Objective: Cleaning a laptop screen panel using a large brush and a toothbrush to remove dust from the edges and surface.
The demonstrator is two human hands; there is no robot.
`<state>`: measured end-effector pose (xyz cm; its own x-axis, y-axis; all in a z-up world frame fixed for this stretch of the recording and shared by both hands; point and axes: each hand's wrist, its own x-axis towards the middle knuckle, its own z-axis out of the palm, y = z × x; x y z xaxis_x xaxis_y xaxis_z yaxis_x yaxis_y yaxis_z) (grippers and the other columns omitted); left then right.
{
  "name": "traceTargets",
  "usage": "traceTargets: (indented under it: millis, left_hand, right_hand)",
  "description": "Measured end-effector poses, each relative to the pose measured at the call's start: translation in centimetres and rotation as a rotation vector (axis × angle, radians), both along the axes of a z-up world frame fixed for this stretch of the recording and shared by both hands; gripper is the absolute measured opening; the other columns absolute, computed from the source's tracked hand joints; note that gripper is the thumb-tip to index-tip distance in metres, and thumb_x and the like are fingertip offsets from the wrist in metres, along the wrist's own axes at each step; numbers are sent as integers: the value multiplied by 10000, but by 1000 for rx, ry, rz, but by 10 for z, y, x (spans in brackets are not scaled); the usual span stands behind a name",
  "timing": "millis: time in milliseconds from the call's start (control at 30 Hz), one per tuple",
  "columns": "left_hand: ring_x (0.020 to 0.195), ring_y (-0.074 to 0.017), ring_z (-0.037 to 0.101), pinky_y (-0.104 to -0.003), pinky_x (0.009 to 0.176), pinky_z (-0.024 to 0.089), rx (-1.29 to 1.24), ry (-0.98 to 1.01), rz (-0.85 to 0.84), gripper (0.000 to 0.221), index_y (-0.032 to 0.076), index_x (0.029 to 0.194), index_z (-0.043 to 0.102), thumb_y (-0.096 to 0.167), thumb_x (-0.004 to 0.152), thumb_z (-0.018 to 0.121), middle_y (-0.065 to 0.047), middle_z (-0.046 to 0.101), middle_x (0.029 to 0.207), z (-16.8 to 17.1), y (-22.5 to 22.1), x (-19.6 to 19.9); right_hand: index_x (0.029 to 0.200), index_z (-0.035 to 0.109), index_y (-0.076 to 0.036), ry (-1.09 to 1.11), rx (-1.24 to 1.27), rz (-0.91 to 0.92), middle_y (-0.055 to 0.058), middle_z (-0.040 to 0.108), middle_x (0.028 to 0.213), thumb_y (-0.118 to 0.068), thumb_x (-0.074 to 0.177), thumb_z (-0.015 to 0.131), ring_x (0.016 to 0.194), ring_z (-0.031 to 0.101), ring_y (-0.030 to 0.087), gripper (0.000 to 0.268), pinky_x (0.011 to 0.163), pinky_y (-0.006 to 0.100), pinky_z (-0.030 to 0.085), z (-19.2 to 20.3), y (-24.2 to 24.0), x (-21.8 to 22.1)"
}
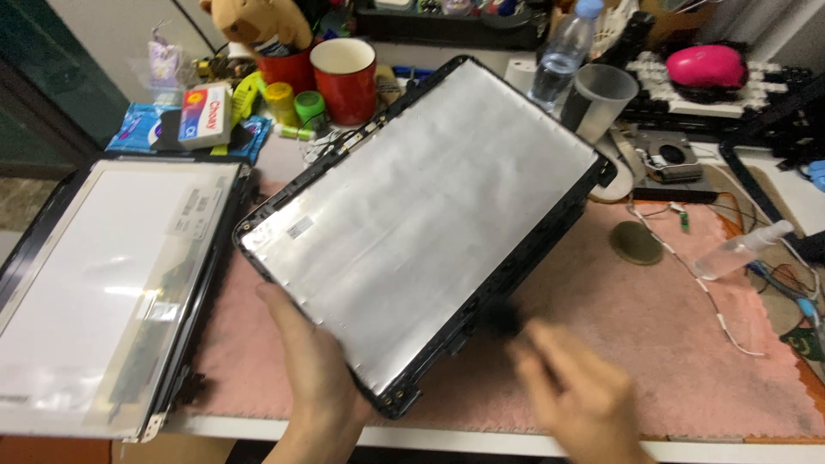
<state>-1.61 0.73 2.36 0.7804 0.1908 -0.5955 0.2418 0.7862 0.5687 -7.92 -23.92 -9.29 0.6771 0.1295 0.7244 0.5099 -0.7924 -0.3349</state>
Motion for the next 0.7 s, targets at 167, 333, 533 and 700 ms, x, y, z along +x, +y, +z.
traceTargets:
  millis: [167,333,533,700]
  left_hand:
    - [1536,-358,709,-510,1274,541,-79,11,31,1029,194,1713,634,743,985,159,-144,758,1685,12,-1,-3]
    - [1556,-313,719,-484,1273,555,-73,26,17,1055,241,1721,637,763,957,130,-82,770,1700,13,-2,-5]
    - [1522,-336,733,-503,1249,567,-83,79,32,1049,247,1716,646,761,961,130,-95,781,1679,19,1,-5]
    - [1495,-367,739,-510,1223,573,-101,108,20,1024,240,1724,639,755,998,133,-121,782,1669,20,1,-4]
  right_hand:
    - [1229,799,89,-67,-32,-76,200,858,1143,-61,960,906,930,843,273,326,910,408,676,-25,1,-8]
    - [1269,771,66,18,-47,-126,155,823,1093,-47,1082,794,880,775,272,220,858,396,593,13,9,2]
    - [1275,806,65,-7,-86,-154,177,842,1097,-81,1041,859,870,787,294,281,854,437,603,-11,-4,4]
    - [1246,793,77,-63,-36,-51,170,844,1108,-45,997,859,909,821,249,285,907,396,661,-23,4,-2]
